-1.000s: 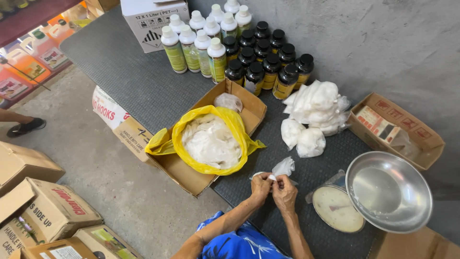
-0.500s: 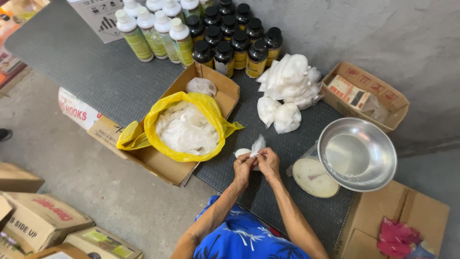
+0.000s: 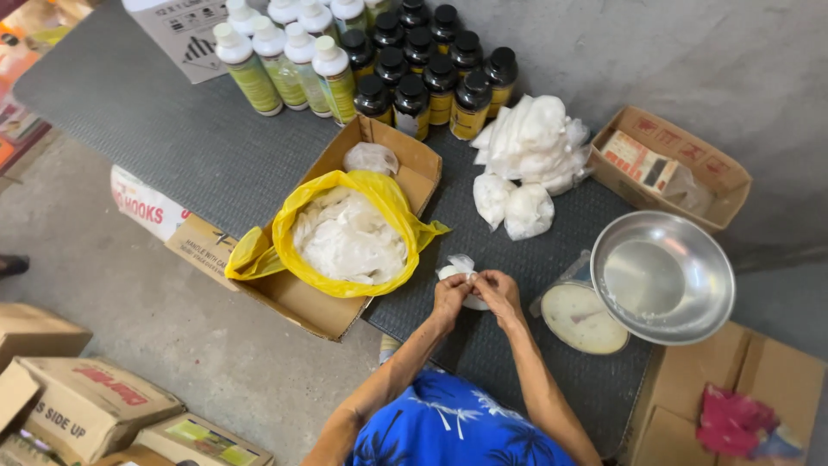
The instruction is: Scoop white powder from a sack, weigh it on a scale, and put it into plastic bags.
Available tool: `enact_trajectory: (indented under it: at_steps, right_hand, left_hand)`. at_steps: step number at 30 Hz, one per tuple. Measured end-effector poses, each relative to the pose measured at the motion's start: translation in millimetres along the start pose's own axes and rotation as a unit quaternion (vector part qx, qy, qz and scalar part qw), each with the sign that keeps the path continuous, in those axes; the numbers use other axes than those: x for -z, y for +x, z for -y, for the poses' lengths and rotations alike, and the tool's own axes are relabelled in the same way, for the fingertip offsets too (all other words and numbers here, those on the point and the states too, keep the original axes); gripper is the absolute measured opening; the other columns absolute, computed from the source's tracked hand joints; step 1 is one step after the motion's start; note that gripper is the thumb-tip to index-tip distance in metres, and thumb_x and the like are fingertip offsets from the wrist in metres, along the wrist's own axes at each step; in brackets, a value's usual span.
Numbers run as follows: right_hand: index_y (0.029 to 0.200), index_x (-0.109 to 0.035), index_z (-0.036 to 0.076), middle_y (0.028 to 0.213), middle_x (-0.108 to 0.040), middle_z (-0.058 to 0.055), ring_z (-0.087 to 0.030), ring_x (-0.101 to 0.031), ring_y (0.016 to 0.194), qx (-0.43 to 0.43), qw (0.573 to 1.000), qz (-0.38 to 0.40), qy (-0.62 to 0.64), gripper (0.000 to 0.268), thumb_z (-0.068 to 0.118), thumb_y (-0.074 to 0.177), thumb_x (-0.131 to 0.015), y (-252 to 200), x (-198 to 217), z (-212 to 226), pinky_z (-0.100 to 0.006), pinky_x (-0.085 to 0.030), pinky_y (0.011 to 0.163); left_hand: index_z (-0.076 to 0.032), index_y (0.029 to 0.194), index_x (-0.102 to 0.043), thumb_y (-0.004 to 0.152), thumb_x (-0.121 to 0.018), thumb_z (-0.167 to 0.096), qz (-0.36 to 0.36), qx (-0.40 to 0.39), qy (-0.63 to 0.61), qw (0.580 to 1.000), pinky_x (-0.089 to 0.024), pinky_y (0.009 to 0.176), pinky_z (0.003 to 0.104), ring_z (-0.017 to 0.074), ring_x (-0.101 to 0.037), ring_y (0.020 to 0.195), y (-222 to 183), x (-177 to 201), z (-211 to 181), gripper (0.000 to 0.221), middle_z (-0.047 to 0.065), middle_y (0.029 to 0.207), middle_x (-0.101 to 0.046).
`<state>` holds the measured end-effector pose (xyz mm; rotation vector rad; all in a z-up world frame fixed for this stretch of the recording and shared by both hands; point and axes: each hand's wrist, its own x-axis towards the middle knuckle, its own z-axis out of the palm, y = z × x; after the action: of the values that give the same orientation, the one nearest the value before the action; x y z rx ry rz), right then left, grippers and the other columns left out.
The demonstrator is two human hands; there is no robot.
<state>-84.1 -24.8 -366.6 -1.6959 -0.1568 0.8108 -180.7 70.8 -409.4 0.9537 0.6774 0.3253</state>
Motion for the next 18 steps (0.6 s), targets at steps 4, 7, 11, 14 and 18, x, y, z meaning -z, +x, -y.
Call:
enact_trajectory:
  at_steps: [4, 7, 11, 14, 18]
  right_hand:
    - [0.097, -0.074, 0.0, 0.086, -0.075, -0.014, -0.017, -0.072, 0.074, 0.063, 0.992, -0.046, -0.097, 0.015, 0.014, 0.091, -0.073, -21.6, -17.6, 12.2, -0.031, -0.057, 0.066]
    - [0.092, -0.071, 0.003, 0.086, -0.072, -0.012, -0.022, -0.072, 0.074, 0.213, 0.946, -0.125, -0.212, 0.009, 0.01, 0.086, -0.072, -37.5, -33.9, 35.1, -0.035, -0.058, 0.067]
    - [0.089, -0.068, 0.002, 0.089, -0.066, -0.014, -0.031, -0.068, 0.076, 0.322, 0.887, -0.136, -0.301, 0.007, 0.005, 0.083, -0.071, -41.7, -42.4, 37.2, -0.04, -0.056, 0.068]
    - [0.09, -0.068, 0.002, 0.091, -0.065, -0.014, -0.031, -0.069, 0.077, 0.305, 0.893, -0.144, -0.298, 0.009, 0.004, 0.083, -0.072, -36.2, -42.9, 20.0, -0.041, -0.056, 0.07]
    - [0.094, -0.068, 0.001, 0.093, -0.064, -0.013, -0.025, -0.071, 0.074, 0.248, 0.929, -0.134, -0.241, 0.015, 0.006, 0.083, -0.077, -38.1, -39.6, 32.8, -0.037, -0.059, 0.067]
  left_hand:
    - [-0.002, 0.104, -0.077, 0.094, -0.067, -0.012, 0.024, 0.019, 0.067, 0.997, -0.055, 0.074, 0.026, 0.0119, -0.07, 0.078, -2.0, 14.0, -6.6, 0.017, 0.004, 0.087, -0.077]
    - [0.002, 0.101, -0.079, 0.089, -0.072, -0.014, -0.025, 0.031, 0.143, 0.989, -0.056, 0.069, 0.028, 0.0135, -0.07, 0.074, 5.5, 21.0, -7.0, 0.021, 0.006, 0.085, -0.077]
    - [0.001, 0.099, -0.078, 0.085, -0.072, -0.016, -0.027, 0.062, 0.035, 0.997, -0.056, 0.064, 0.028, 0.0148, -0.068, 0.07, 20.9, 34.2, 4.7, 0.023, 0.006, 0.084, -0.076]
    - [-0.004, 0.09, -0.074, 0.087, -0.074, -0.021, -0.027, 0.124, 0.017, 0.992, -0.05, 0.057, 0.029, 0.0153, -0.062, 0.063, 10.6, 27.6, -21.4, 0.018, 0.006, 0.077, -0.071]
    - [-0.014, 0.083, -0.071, 0.09, -0.074, -0.029, 0.004, 0.244, -0.098, 0.965, -0.048, 0.054, 0.03, 0.0126, -0.054, 0.056, 25.2, 29.8, -9.3, 0.017, 0.0, 0.068, -0.062]
